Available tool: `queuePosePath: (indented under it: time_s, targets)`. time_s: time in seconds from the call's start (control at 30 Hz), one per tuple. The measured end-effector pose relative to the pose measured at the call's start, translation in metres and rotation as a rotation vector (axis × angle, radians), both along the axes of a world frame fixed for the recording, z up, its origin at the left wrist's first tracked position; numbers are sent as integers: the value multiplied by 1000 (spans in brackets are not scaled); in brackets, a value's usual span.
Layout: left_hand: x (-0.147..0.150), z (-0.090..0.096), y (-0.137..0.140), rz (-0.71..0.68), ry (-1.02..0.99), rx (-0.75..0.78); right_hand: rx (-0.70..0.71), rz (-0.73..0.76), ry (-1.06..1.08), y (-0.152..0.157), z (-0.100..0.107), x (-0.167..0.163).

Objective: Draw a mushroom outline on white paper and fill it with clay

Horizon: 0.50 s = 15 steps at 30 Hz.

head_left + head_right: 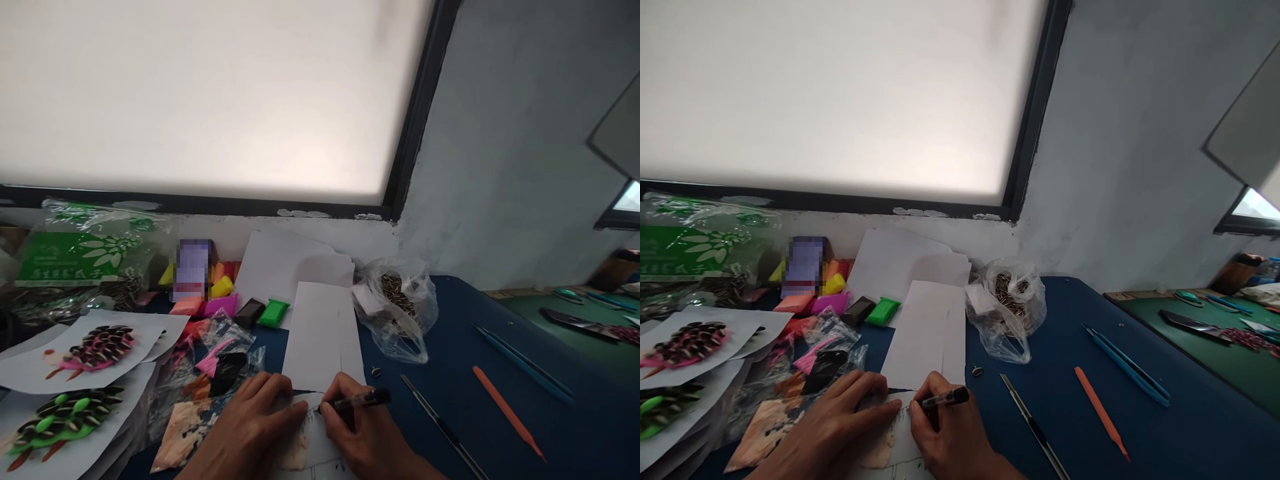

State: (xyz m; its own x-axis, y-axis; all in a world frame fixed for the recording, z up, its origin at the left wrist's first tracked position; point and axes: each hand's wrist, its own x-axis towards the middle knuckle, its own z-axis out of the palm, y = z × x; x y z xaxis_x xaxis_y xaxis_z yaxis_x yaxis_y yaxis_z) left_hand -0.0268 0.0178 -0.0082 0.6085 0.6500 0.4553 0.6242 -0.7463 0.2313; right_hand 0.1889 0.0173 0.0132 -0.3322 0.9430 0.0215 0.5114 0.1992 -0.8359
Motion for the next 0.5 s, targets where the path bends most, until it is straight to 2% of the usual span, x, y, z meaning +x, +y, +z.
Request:
queuePosePath:
  time_s: [0.27,0.37,0.5]
  targets:
    - [0,-1,1,7,-12,36,-22,15,41,1,3,1]
    - [0,-2,1,-7,-6,18,-10,-33,100,0,2,2]
    - [0,-4,1,-3,-18,31,28,-97,57,0,1,3]
